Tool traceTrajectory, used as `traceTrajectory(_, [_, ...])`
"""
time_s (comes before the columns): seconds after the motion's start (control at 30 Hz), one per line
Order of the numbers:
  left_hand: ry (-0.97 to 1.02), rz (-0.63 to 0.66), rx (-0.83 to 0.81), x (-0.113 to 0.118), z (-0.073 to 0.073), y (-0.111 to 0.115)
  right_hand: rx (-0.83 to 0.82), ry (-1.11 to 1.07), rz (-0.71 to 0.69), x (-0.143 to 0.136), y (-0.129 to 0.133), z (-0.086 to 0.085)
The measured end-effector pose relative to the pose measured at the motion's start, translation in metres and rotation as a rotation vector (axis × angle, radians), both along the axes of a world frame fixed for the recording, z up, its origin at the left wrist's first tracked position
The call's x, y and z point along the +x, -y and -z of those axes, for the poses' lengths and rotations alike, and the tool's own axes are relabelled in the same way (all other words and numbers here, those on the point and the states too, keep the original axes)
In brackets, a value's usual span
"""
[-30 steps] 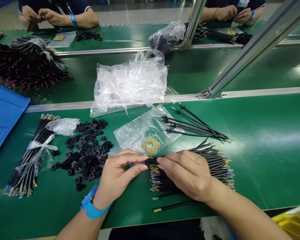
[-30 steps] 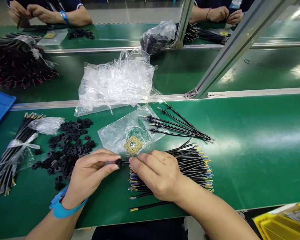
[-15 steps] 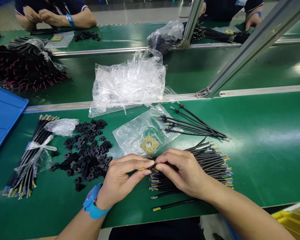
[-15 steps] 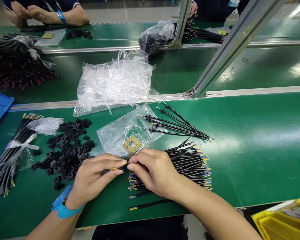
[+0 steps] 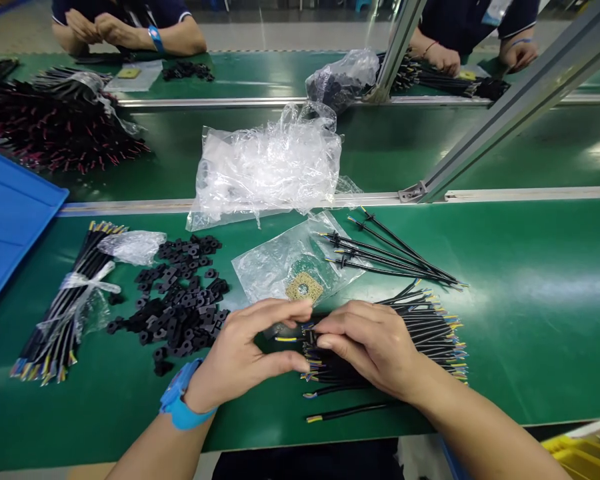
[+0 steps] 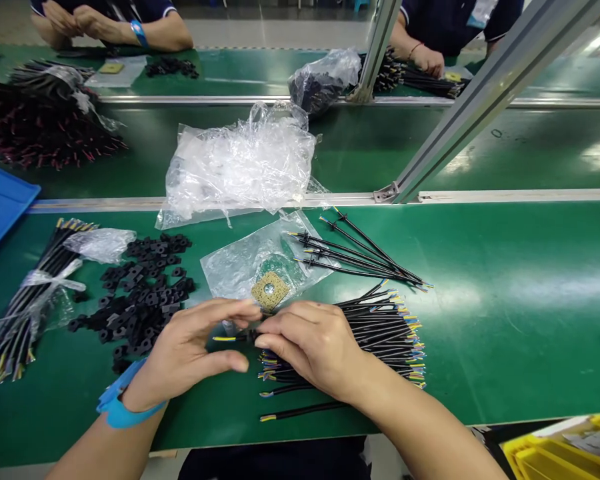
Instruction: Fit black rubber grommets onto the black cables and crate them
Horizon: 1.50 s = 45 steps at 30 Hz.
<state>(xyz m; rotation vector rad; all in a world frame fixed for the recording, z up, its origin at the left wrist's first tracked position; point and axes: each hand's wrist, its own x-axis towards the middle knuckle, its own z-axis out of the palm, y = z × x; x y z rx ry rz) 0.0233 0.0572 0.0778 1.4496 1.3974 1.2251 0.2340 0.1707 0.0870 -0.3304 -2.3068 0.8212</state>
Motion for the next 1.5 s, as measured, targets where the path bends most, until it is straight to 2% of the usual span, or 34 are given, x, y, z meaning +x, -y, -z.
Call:
traceTrajectory(0.1, [-0.018, -0.148, -0.02, -0.02, -0.012, 0.008, 0.093, 0.0, 0.073, 0.007, -0.008, -0.007])
traceTrajectory(0.2, [-0.319, -0.404, -0.047, -0.046, -0.022, 0.017, 0.258, 0.03, 0.194, 0.018, -0.025, -0.006])
traceTrajectory(0.27, [-0.5, -0.512, -0.071, -0.061, -0.023, 0.023, 0.414, 0.075, 0.313, 0.024, -0.04, 0.0])
traceTrajectory(0.33, [-0.593, -0.519, -0.113, -0.071, -0.02, 0.029, 0.522, 0.159, 0.437, 0.028, -0.053, 0.007])
traceTrajectory(0.4, [-0.646, -0.454, -0.194, -0.074, -0.015, 0.033, 0.552, 0.227, 0.479, 0.031, -0.06, 0.012])
traceTrajectory(0.47, [-0.764, -0.36, -0.318, -0.073, -0.01, 0.035, 0.483, 0.286, 0.387, 0.032, -0.059, 0.015])
traceTrajectory(0.57, [-1.063, -0.238, -0.49, -0.068, -0.007, 0.033, 0.279, 0.453, 0.123, 0.032, -0.05, 0.015])
traceTrajectory(0.67, [-1.228, -0.174, -0.498, -0.065, -0.006, 0.029, 0.144, 0.619, -0.026, 0.029, -0.044, 0.015])
traceTrajectory(0.77, [-1.182, -0.172, -0.4, -0.064, -0.005, 0.026, 0.072, 0.658, -0.066, 0.025, -0.042, 0.014])
traceTrajectory(0.83, [-1.101, -0.24, -0.324, -0.061, -0.002, 0.021, 0.04, 0.661, -0.075, 0.023, -0.042, 0.013])
traceTrajectory(0.93, [-0.987, -0.367, -0.124, -0.053, 0.009, 0.01, 0.016, 0.655, -0.098, 0.022, -0.041, 0.012])
traceTrajectory(1.03, [-0.956, -0.331, 0.004, -0.046, 0.021, -0.001, 0.04, 0.63, -0.111, 0.022, -0.039, 0.013])
traceTrajectory(1.1, [-1.001, -0.233, -0.039, -0.043, 0.026, -0.004, 0.027, 0.6, -0.085, 0.021, -0.038, 0.014])
traceTrajectory(1.2, [-1.047, -0.127, -0.131, -0.044, 0.026, -0.002, -0.034, 0.533, -0.002, 0.018, -0.038, 0.018])
traceTrajectory(1.33, [-1.035, -0.101, -0.227, -0.043, 0.017, 0.0, 0.023, 0.488, 0.061, 0.013, -0.039, 0.028])
traceTrajectory(1.5, [-0.965, -0.107, -0.319, -0.041, 0.013, -0.001, 0.09, 0.577, 0.088, 0.01, -0.037, 0.035])
